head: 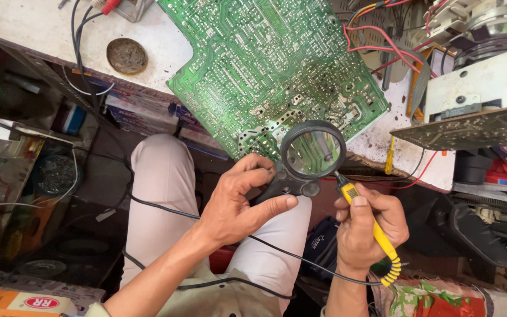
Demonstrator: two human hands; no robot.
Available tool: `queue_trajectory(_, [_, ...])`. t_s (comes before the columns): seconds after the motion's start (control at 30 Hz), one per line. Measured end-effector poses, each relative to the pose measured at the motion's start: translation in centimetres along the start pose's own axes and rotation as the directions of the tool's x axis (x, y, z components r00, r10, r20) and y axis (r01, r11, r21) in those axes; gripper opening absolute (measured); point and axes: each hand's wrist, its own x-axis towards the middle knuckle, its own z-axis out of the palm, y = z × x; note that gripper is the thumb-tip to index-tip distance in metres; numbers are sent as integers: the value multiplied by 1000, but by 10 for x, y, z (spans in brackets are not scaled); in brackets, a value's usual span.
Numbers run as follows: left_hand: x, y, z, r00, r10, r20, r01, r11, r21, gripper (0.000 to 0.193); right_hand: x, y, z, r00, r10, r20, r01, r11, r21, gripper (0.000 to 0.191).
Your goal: The person uses a magnifying glass to closely view a green circuit board while probing its surface with a yellow multimeter probe. The person adjusts the magnifier and probe positions to inspect different areas of the board.
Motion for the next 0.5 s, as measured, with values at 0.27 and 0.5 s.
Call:
queue_trajectory(0.27, [0, 0, 0, 1000, -15, -4, 15, 1000, -7, 35, -1, 1, 1, 1000, 5, 8, -5, 1000, -13, 9])
queue_trajectory(0.5, [0, -1, 0, 1000, -30, 2, 30, 1000, -2, 35, -2, -1, 0, 999, -29, 31, 31, 998, -51, 10])
